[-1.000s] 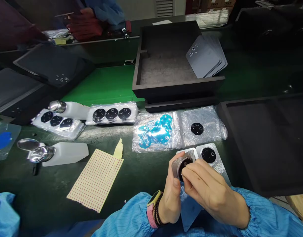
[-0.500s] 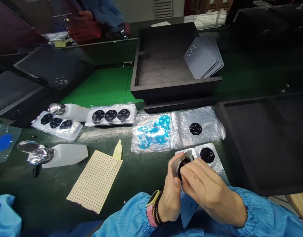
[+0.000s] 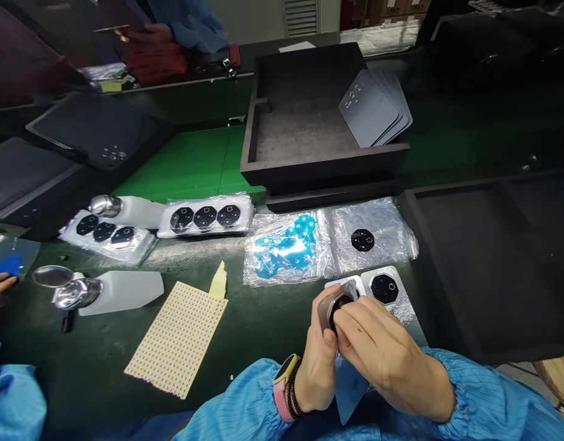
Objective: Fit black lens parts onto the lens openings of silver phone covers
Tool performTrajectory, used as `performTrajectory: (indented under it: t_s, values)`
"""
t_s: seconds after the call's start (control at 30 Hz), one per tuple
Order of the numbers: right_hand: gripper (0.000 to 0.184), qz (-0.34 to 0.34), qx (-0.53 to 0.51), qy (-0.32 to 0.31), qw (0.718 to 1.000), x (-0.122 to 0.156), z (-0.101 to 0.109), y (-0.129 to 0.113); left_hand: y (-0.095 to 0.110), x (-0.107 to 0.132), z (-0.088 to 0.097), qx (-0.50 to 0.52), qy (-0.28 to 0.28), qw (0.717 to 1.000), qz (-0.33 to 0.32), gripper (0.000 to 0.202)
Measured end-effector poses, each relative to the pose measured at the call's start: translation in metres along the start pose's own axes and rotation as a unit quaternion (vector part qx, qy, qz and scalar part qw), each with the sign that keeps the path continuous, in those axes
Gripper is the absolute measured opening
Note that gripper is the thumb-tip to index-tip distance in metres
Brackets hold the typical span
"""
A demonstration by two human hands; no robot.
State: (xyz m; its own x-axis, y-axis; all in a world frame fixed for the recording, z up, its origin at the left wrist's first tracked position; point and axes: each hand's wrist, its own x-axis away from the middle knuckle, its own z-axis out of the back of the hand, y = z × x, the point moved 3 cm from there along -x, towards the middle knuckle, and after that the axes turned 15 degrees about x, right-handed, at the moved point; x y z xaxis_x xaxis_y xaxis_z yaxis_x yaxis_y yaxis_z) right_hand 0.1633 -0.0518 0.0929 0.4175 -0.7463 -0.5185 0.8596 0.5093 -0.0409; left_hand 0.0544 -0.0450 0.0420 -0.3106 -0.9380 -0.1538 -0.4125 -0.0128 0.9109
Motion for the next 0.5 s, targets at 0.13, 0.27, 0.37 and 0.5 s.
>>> performTrajectory:
  t_s: [0.13, 0.27, 0.37, 0.5]
  values:
    - [0.019, -0.009, -0.016, -0.011, 1.0, 0.0005, 0.0006, 0.0004, 0.001, -0.0001, -0.0007, 0.012, -0.012, 1.0, 0.0, 0.04]
    - [0.022, -0.002, -0.017, -0.001, 1.0, -0.0001, 0.0007, -0.0012, 0.0006, -0.0006, 0.0, 0.014, -0.007, 1.0, 0.008, 0.04]
    - [0.019, -0.001, -0.011, 0.008, 1.0, 0.0001, -0.0018, -0.0013, -0.0021, 0.0011, 0.0014, 0.01, 0.006, 1.0, 0.017, 0.04]
    - [0.018, -0.022, -0.105, -0.009, 0.994, 0.0004, -0.005, 0.0058, -0.0082, 0.0054, 0.0039, 0.037, 0.01, 0.999, 0.025, 0.039]
